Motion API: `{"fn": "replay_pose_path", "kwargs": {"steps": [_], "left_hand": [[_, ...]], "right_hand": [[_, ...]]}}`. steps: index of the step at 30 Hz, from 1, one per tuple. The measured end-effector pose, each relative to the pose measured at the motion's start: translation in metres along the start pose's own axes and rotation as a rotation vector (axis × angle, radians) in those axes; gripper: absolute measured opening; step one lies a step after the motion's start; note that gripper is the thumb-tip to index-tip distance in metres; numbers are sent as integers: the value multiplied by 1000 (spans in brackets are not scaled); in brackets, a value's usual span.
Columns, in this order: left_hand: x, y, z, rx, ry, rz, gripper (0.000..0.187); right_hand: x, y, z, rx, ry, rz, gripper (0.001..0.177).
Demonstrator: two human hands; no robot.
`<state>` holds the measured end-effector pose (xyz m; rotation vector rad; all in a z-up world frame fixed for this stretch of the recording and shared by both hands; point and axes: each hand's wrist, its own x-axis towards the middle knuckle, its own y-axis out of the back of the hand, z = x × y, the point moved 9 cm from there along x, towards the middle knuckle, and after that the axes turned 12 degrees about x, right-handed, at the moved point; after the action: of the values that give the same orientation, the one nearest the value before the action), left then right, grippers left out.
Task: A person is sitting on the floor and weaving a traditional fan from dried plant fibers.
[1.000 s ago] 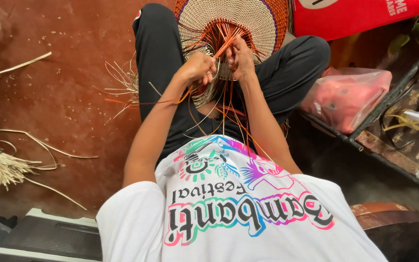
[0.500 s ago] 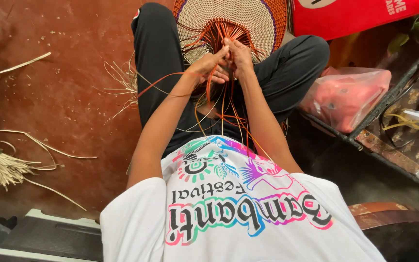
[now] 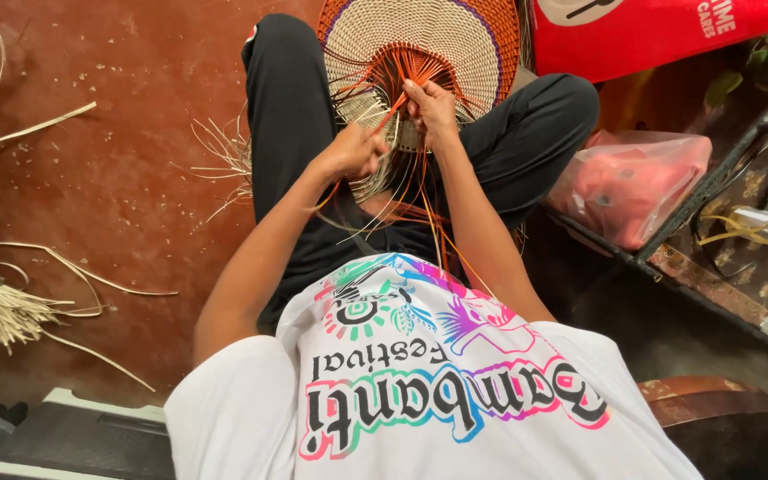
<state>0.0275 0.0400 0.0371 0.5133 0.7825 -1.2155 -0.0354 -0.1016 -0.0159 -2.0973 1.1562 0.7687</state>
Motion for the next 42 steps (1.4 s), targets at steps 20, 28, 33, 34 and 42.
{"fn": "replay_pose_path", "kwargs": {"steps": [20, 28, 33, 34, 42], "left_hand": [[-240, 113, 143, 1127, -500, 854, 40], [70, 4, 84, 693, -380, 574, 22], [89, 1, 47, 558, 53, 514, 22], [82, 2, 43, 456, 106, 494, 28], [99, -6, -2, 195, -66, 512, 34]], "right_hand": [[-5, -1, 0, -6, -20, 36, 26], [2, 4, 14, 124, -44, -44, 19], [-3, 4, 14, 161, -62, -36, 23], [-3, 4, 13, 176, -43, -44, 23], [-29, 15, -4, -21, 77, 59, 32]]}}
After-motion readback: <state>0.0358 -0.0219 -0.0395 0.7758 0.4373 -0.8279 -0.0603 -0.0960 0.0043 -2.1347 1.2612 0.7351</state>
